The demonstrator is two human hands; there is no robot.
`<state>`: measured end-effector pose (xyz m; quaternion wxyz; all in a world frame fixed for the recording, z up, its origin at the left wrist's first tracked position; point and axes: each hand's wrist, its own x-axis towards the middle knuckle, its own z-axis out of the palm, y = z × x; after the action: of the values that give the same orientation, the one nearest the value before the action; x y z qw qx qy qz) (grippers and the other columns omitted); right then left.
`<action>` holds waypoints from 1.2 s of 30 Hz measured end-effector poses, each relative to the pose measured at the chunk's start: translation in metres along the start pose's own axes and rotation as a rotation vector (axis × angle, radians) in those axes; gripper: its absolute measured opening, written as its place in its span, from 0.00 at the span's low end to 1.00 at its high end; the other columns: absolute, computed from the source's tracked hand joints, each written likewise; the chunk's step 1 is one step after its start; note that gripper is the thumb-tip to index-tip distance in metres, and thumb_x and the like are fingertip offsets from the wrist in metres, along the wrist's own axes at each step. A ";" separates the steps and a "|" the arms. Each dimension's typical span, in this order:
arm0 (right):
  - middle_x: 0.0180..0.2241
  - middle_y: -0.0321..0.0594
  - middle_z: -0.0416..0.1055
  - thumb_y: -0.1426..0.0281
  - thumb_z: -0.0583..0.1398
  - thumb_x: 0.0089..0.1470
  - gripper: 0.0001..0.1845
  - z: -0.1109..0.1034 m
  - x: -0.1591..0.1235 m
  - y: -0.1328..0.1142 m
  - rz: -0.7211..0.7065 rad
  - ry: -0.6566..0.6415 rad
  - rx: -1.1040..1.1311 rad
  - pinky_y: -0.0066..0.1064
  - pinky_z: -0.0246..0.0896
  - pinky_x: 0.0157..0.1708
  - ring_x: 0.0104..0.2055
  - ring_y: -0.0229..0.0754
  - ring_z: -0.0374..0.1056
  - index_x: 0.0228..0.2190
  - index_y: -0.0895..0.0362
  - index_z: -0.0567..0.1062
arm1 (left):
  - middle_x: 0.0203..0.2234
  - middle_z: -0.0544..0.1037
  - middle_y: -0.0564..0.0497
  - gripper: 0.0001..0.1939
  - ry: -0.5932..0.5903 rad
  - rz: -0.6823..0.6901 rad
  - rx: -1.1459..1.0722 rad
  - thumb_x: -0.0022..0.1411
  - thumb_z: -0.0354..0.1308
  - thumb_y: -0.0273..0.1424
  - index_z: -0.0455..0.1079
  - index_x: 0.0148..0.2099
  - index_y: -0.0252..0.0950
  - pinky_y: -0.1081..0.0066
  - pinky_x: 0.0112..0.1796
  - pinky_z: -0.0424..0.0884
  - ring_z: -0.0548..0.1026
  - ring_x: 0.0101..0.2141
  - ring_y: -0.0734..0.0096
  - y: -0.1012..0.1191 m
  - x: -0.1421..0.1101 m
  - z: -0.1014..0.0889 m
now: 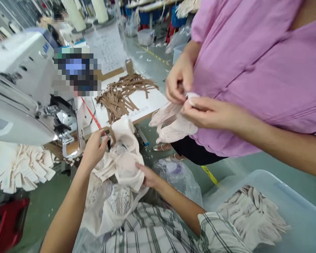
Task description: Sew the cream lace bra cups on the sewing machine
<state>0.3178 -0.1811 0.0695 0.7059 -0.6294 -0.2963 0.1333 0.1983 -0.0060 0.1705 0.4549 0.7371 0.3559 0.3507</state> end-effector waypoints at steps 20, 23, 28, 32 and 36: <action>0.42 0.35 0.82 0.50 0.55 0.60 0.24 -0.018 -0.003 -0.006 1.012 -0.318 1.222 0.30 0.73 0.42 0.44 0.39 0.77 0.47 0.52 0.77 | 0.45 0.79 0.42 0.18 -0.235 -0.986 -1.069 0.57 0.66 0.43 0.75 0.44 0.36 0.62 0.53 0.69 0.76 0.48 0.60 -0.130 -0.143 0.104; 0.42 0.33 0.81 0.49 0.53 0.61 0.24 -0.023 0.003 -0.010 0.934 -0.246 1.171 0.32 0.73 0.43 0.45 0.39 0.77 0.47 0.49 0.78 | 0.41 0.81 0.41 0.21 -0.350 -0.973 -1.191 0.57 0.64 0.47 0.76 0.42 0.34 0.61 0.49 0.72 0.78 0.45 0.56 -0.127 -0.140 0.126; 0.45 0.35 0.80 0.57 0.53 0.61 0.20 -0.033 0.017 -0.010 0.888 -0.172 1.096 0.33 0.73 0.42 0.48 0.39 0.75 0.48 0.49 0.77 | 0.32 0.81 0.48 0.19 -0.339 -0.907 -1.296 0.54 0.69 0.44 0.77 0.41 0.34 0.70 0.36 0.73 0.77 0.31 0.69 -0.112 -0.132 0.133; 0.42 0.34 0.81 0.64 0.54 0.59 0.15 -0.040 0.028 -0.007 0.861 -0.180 1.127 0.33 0.74 0.40 0.45 0.38 0.77 0.45 0.50 0.76 | 0.21 0.76 0.53 0.18 -0.343 -0.862 -1.289 0.47 0.75 0.39 0.75 0.34 0.32 0.75 0.25 0.67 0.70 0.20 0.78 -0.107 -0.118 0.107; 0.36 0.35 0.81 0.61 0.57 0.55 0.15 -0.036 0.032 -0.004 0.877 -0.117 1.196 0.34 0.75 0.40 0.39 0.40 0.78 0.41 0.54 0.76 | 0.33 0.82 0.48 0.20 -0.403 -0.790 -1.280 0.43 0.77 0.36 0.72 0.33 0.34 0.73 0.36 0.73 0.79 0.33 0.69 -0.103 -0.105 0.084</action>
<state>0.3631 -0.1930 0.0800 0.7932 -0.1902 0.0681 0.5745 0.1954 -0.0960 0.0268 0.9390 0.1991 0.2309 0.1590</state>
